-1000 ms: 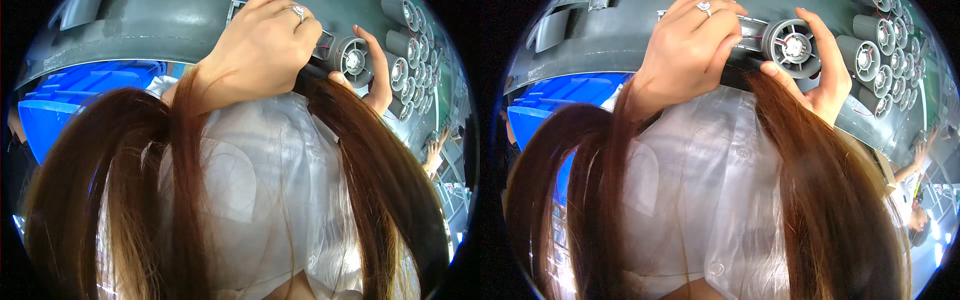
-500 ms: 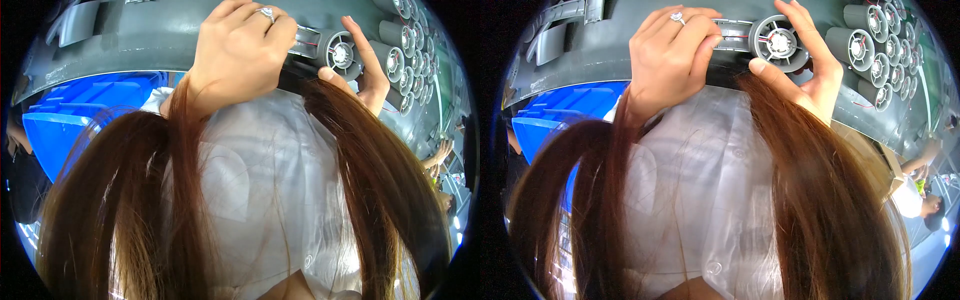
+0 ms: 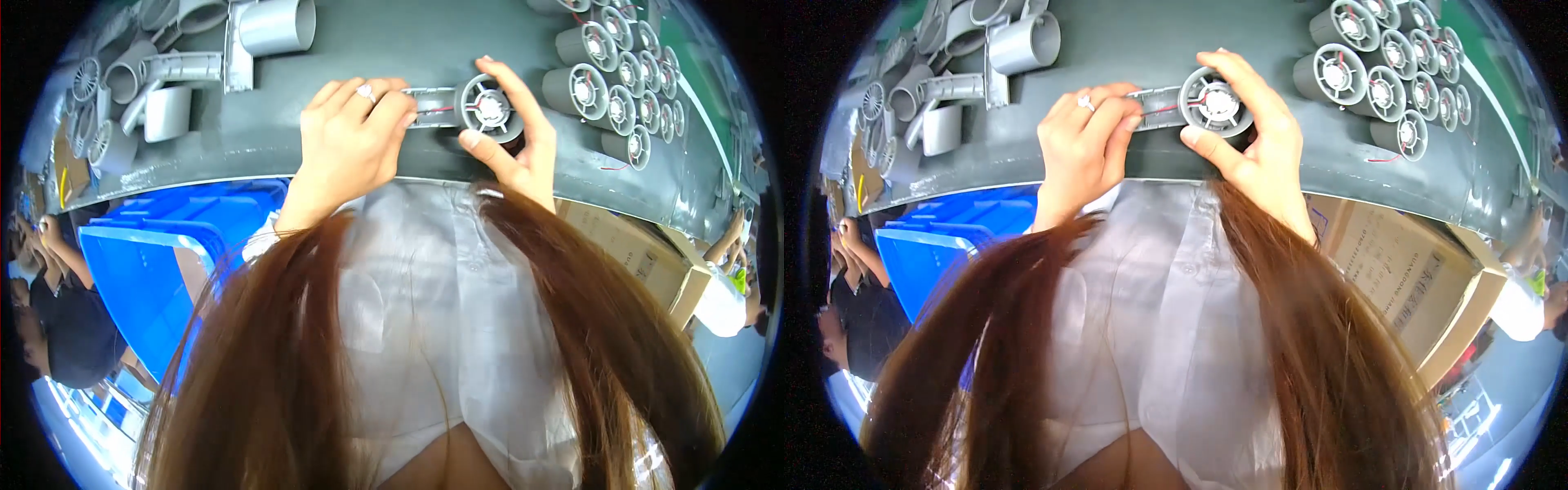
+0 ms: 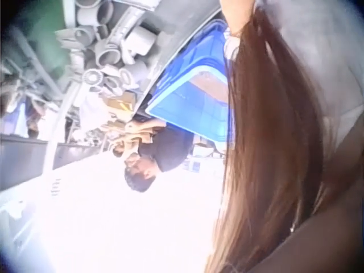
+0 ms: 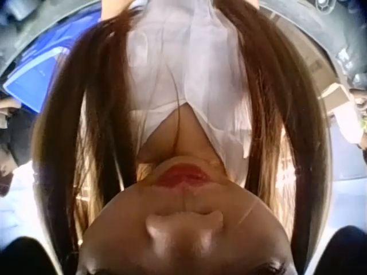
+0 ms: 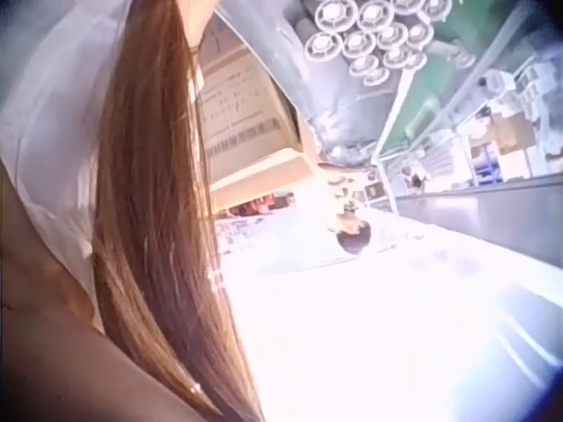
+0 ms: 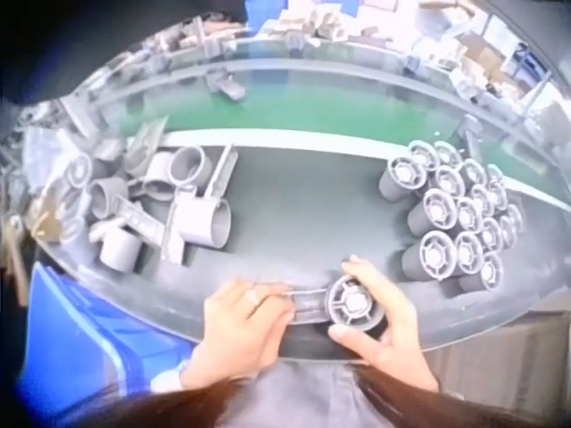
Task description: The person assembles handheld fans by hand, fitting motor units and wiring into plastic handle casings and placing the assembled parts onto the conveyor belt.
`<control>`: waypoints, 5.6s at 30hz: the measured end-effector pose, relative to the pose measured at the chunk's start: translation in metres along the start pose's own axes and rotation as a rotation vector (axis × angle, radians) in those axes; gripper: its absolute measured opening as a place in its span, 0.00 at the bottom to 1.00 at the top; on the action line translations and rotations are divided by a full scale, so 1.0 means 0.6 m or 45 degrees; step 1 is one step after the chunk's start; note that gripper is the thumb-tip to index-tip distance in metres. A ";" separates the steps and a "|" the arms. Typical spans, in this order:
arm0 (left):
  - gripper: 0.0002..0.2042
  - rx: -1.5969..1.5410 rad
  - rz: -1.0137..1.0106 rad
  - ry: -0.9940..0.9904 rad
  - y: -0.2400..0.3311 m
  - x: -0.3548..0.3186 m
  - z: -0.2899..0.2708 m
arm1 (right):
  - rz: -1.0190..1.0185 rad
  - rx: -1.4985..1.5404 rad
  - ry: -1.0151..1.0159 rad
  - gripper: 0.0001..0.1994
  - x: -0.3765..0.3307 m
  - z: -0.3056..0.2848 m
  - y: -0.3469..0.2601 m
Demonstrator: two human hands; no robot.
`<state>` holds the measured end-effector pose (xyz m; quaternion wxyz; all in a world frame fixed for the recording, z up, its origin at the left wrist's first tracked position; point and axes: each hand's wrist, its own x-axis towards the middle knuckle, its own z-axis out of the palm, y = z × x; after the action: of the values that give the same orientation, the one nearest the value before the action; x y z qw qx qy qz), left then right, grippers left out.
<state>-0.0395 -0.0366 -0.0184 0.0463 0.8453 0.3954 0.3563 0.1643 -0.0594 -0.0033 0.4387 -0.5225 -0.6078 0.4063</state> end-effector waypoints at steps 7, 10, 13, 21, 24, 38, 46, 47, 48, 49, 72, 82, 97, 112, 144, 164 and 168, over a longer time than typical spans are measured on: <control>0.03 -0.065 -0.045 -0.031 0.003 0.006 -0.005 | -0.027 -0.143 0.050 0.31 -0.005 0.000 0.001; 0.02 -0.103 -0.020 -0.036 0.004 0.012 -0.009 | -0.053 -0.192 0.081 0.31 -0.005 -0.001 -0.003; 0.02 -0.107 -0.016 -0.059 0.002 0.014 -0.013 | -0.051 -0.224 0.073 0.31 -0.005 -0.005 -0.010; 0.02 -0.200 -0.094 -0.069 0.003 0.018 -0.007 | -0.216 -0.264 0.115 0.34 -0.013 -0.013 0.017; 0.03 -0.260 -0.232 -0.107 -0.003 0.029 -0.012 | -0.245 -0.220 0.015 0.33 -0.010 -0.026 0.016; 0.11 -0.298 -1.053 0.075 -0.090 0.201 0.057 | -0.044 0.116 0.183 0.15 -0.021 -0.030 0.029; 0.17 0.096 -0.821 0.681 -0.224 0.420 0.209 | -0.052 0.180 0.126 0.14 -0.017 -0.022 0.025; 0.22 0.113 -0.894 0.642 -0.203 0.435 0.225 | -0.045 0.176 0.124 0.14 -0.017 -0.025 0.029; 0.29 0.132 -0.968 0.603 -0.188 0.441 0.232 | -0.039 0.173 0.117 0.14 -0.017 -0.026 0.033; 0.34 0.106 -0.955 0.532 -0.194 0.435 0.228 | -0.050 0.173 0.106 0.14 -0.018 -0.026 0.032; 0.33 0.338 -0.789 0.052 -0.037 0.082 -0.096 | -0.115 0.094 0.081 0.14 -0.012 -0.017 0.033; 0.15 -1.345 -1.361 0.104 -0.062 0.090 -0.074 | 0.005 0.196 0.097 0.20 -0.026 -0.029 0.026; 0.28 -1.966 -1.254 -0.224 0.033 0.100 -0.058 | -0.271 -0.082 -0.164 0.17 0.048 -0.020 -0.048; 0.21 -2.020 -1.165 -0.173 0.056 0.102 -0.007 | 0.244 0.933 -0.421 0.24 0.023 0.001 -0.030; 0.26 -0.265 -0.536 0.005 -0.140 0.309 0.024 | -0.553 -0.910 0.602 0.23 0.008 -0.090 0.043; 0.18 -0.242 -1.161 0.462 -0.422 0.381 0.155 | -0.553 -0.790 0.683 0.19 -0.003 -0.095 0.040; 0.13 -0.849 -0.823 0.481 -0.423 0.359 0.152 | -0.565 -0.774 0.665 0.18 0.000 -0.094 0.043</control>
<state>-0.0492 0.3068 -0.0558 0.3498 0.5395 0.5031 0.5775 0.2254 -0.0543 -0.0117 0.4803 -0.5696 -0.6658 -0.0397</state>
